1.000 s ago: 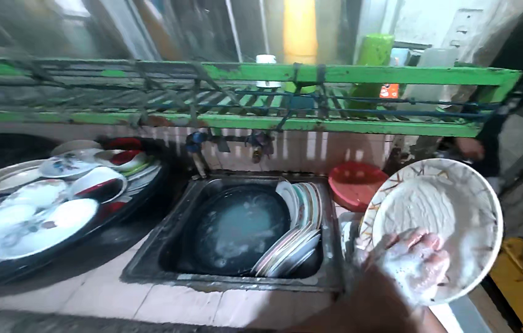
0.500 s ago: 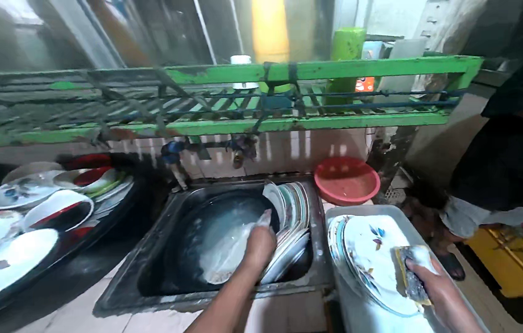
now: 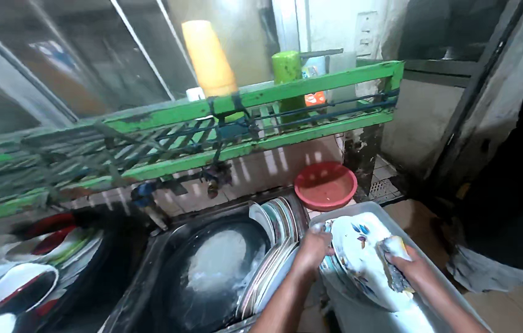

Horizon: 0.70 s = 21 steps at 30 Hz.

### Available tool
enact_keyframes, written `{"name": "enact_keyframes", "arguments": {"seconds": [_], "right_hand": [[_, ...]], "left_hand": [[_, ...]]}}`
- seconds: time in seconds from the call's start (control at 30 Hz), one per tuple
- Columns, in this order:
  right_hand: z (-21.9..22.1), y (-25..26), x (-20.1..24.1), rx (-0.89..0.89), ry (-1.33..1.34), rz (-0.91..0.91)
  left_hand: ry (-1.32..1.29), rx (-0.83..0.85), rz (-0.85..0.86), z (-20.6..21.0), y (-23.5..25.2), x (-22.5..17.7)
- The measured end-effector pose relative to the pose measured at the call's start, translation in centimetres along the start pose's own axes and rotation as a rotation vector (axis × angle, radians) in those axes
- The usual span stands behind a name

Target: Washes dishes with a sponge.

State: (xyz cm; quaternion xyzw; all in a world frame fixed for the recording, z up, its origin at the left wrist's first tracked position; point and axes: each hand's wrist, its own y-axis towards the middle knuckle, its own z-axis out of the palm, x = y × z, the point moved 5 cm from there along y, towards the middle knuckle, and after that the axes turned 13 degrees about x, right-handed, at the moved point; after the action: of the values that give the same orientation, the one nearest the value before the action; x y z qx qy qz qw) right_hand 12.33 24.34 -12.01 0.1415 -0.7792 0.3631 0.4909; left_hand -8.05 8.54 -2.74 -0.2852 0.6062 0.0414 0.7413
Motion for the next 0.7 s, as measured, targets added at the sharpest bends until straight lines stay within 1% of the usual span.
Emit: {"name": "enact_keyframes", "arguments": {"seconds": [0.07,0.1,0.17,0.23,0.27,0.33,0.4,0.43,0.5,0.6,0.63,0.67,0.7], "right_hand": [[0.3,0.2,0.0,0.02,-0.007,0.022],[0.6,0.2,0.1,0.038,-0.031,0.03],[1.3,0.1,0.4,0.067,-0.156,0.024],[2.6,-0.6,1.1,0.098,-0.274,-0.025],[3.5,-1.4,1.7,0.121,-0.273,-0.096],[6.0,-4.1,3.7,0.136,-0.143,-0.342],[8.3,-5.6,6.0,0.173,-0.01,-0.423],[8.6,-5.1,6.7,0.153,-0.012,-0.436],[7.5,-2.4,7.3,0.085,-0.083,-0.395],[4.1,1.3,8.3,-0.06,-0.09,-0.266],[3.7,1.3,9.0,-0.062,-0.111,-0.269],[4.1,0.6,9.7,-0.042,-0.151,-0.32],[4.9,-0.7,10.5,-0.003,-0.201,-0.421]], "left_hand": [[-0.028,-0.026,-0.021,1.0,0.2,0.2],[0.003,-0.026,-0.045,1.8,0.1,0.6],[0.094,0.019,-0.087,3.2,-0.4,1.6],[0.106,0.051,-0.134,4.2,-1.1,2.1],[0.071,0.06,-0.131,4.4,-1.6,2.2],[-0.107,0.102,-0.028,4.5,-2.3,2.9],[-0.26,0.117,0.037,4.5,-3.3,3.3],[-0.274,0.111,0.038,4.6,-4.0,3.1],[-0.188,0.108,0.003,5.4,-6.3,2.5],[-0.059,0.149,0.05,6.3,-8.8,2.6],[-0.071,0.168,0.052,6.4,-9.2,2.8],[-0.11,0.159,0.036,6.1,-9.4,2.9],[-0.152,0.143,0.008,5.5,-9.4,2.9]]}}
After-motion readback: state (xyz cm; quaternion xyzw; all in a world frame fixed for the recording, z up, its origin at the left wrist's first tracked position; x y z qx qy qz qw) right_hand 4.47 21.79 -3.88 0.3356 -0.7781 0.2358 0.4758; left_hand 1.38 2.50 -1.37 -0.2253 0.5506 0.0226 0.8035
